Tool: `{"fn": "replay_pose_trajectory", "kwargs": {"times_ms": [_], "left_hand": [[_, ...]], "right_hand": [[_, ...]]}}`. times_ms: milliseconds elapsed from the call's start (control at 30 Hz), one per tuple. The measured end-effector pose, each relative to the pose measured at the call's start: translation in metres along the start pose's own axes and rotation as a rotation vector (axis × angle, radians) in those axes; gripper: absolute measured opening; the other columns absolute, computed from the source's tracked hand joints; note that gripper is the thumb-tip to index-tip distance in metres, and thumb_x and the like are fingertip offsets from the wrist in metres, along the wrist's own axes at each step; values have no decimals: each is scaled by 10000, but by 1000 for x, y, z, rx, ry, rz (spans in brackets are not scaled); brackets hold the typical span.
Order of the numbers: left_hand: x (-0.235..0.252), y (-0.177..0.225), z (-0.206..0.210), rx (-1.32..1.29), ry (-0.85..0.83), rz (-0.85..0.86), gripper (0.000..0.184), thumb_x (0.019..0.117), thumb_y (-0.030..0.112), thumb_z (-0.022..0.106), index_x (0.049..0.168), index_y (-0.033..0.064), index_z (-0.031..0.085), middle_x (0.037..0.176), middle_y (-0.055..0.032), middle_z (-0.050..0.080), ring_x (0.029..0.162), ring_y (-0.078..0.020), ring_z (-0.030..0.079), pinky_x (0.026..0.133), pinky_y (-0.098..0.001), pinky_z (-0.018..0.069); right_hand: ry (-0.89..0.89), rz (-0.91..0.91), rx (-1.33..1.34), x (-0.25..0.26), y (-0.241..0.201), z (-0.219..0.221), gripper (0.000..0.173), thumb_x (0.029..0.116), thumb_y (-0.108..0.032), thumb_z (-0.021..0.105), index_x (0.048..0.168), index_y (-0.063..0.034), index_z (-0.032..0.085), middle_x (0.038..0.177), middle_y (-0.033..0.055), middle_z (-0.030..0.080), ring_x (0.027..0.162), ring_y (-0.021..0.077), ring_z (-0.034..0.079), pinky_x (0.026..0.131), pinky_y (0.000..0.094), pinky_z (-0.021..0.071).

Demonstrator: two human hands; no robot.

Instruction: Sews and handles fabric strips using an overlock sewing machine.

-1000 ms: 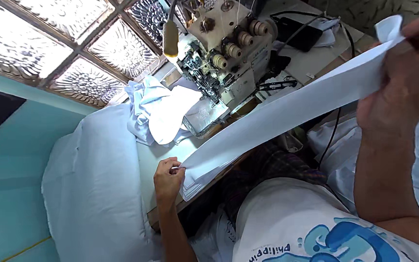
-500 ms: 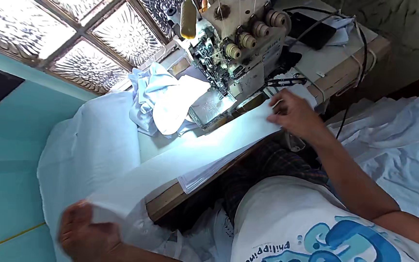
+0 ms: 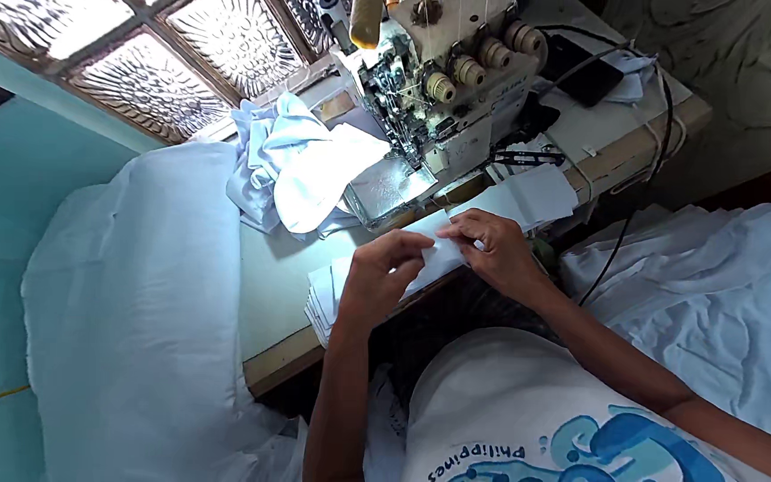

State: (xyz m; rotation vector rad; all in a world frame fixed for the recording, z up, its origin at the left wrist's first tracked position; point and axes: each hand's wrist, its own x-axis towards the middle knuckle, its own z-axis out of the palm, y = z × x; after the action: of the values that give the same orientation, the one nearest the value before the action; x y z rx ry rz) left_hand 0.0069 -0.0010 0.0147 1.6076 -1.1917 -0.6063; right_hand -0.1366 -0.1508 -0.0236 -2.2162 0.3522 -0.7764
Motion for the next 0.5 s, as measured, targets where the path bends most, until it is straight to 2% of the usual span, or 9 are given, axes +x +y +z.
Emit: {"fn": "replay_pose_trajectory", "kwargs": {"times_ms": [67, 133, 200, 233, 300, 367, 400, 433, 500], "left_hand": [[10, 0, 7, 40, 30, 6, 161, 920, -67, 610, 1065, -36, 674, 930, -49, 708, 738, -20, 668, 701, -178, 572], [18, -4, 9, 84, 114, 69, 87, 947, 14, 649, 1001, -21, 706, 885, -27, 715, 748, 2, 663, 715, -157, 563], [23, -4, 6, 145, 166, 120, 100, 942, 52, 668, 974, -11, 738, 868, -12, 669, 772, 26, 610, 727, -120, 510], [23, -5, 3, 164, 176, 134, 95, 932, 63, 685, 962, -1, 748, 870, -12, 647, 793, 20, 592, 729, -115, 489], [24, -4, -3, 143, 165, 145, 68, 889, 57, 712, 925, 12, 750, 947, -30, 633, 919, -19, 580, 798, -143, 466], [24, -5, -11, 62, 112, 138, 41, 857, 30, 697, 890, 15, 717, 1119, -63, 666, 1109, -58, 605, 955, -204, 496], [25, -6, -15, 13, 80, 130, 40, 851, 17, 672, 884, 21, 694, 1183, -72, 682, 1160, -78, 617, 998, -242, 504], [25, -7, -18, -49, 56, 113, 60, 851, 1, 647, 888, 33, 681, 1187, -63, 700, 1163, -91, 636, 1007, -270, 516], [25, -8, -20, -175, 42, 61, 124, 855, -24, 611, 894, 74, 677, 1049, -3, 734, 1050, -86, 683, 946, -282, 556]], "right_hand": [[-5, -33, -9, -1, -3, -2, 269, 905, 69, 599, 1085, -22, 779, 1116, 150, 726, 940, 237, 713, 793, 351, 586], [-18, -75, -11, -1, -4, -3, 322, 902, 39, 531, 1120, -7, 764, 1158, 164, 714, 974, 268, 698, 821, 381, 571], [-3, -120, -16, 0, -4, 0, 294, 913, -73, 535, 1083, -1, 765, 1139, 166, 718, 977, 266, 701, 818, 380, 569], [14, -134, -17, 1, -5, 3, 255, 919, -134, 586, 1041, -4, 769, 1105, 158, 728, 966, 250, 709, 808, 369, 575], [54, -153, 0, 3, -8, 8, 175, 895, -154, 700, 953, -5, 773, 1018, 140, 737, 900, 211, 714, 763, 323, 580], [65, -159, 23, 5, -14, 10, 109, 873, -74, 712, 927, -1, 773, 991, 135, 738, 870, 184, 714, 741, 284, 580], [55, -163, 32, 6, -17, 11, 108, 872, -51, 703, 937, 0, 773, 995, 132, 736, 875, 173, 713, 743, 269, 581], [44, -172, 38, 7, -19, 11, 117, 867, -36, 692, 945, 0, 773, 997, 128, 734, 878, 166, 710, 744, 260, 578], [19, -193, 62, 9, -22, 12, 136, 851, -18, 676, 947, 3, 770, 993, 125, 726, 881, 161, 702, 743, 256, 576]]}}
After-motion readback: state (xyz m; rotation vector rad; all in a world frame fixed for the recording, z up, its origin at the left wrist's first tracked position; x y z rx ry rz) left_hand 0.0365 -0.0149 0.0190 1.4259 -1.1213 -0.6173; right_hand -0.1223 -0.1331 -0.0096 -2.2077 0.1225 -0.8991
